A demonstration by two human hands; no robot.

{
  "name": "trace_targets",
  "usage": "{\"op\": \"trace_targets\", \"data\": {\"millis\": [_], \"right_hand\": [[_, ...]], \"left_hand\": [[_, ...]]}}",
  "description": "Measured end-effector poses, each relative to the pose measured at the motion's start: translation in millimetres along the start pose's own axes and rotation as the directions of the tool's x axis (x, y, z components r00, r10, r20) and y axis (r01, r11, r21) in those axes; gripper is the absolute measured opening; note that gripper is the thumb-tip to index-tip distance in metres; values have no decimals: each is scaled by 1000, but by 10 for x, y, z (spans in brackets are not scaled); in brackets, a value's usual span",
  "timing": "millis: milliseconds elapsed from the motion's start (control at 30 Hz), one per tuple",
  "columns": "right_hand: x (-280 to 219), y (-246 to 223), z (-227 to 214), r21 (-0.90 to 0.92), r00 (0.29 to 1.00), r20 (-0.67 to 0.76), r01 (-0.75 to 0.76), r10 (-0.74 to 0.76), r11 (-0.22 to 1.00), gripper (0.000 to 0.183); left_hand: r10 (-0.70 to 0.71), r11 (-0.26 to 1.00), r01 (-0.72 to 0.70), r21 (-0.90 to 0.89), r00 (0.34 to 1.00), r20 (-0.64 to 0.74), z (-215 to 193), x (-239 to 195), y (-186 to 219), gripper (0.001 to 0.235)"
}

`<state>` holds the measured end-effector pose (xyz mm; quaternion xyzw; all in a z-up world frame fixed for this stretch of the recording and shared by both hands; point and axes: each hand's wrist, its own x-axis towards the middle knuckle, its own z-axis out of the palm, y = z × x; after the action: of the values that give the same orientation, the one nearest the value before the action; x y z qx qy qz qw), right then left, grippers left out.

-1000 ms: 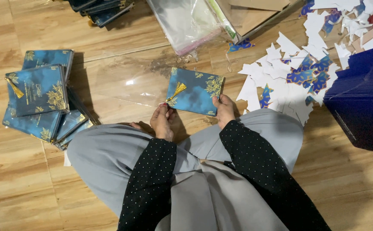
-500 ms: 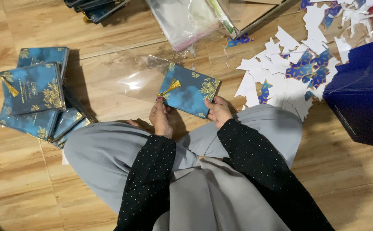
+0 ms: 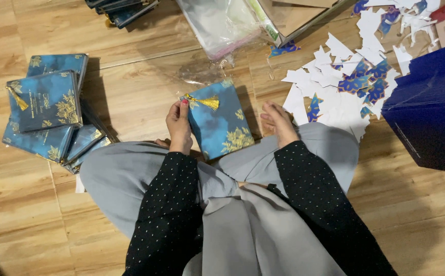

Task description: Packaging small blue books or cards into clear plastic sleeves by hand.

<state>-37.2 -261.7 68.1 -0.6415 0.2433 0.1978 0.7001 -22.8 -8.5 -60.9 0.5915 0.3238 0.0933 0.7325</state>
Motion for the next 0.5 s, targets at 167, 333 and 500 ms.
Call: {"op": "trace_targets", "data": {"millis": [167, 333, 500], "right_hand": [[-523, -464, 190, 144, 994, 107, -49, 34, 988, 45], [-604, 254, 111, 128, 999, -22, 29, -27, 991, 30], [-1010, 442, 218, 287, 992, -98, -47, 78, 957, 28]], "left_hand": [[-195, 980, 183, 75, 961, 197, 34, -729, 571, 17], [-249, 967, 223, 125, 932, 264, -163, -1436, 718, 16], [-159, 986, 140, 92, 954, 254, -474, -1643, 651, 16]]}}
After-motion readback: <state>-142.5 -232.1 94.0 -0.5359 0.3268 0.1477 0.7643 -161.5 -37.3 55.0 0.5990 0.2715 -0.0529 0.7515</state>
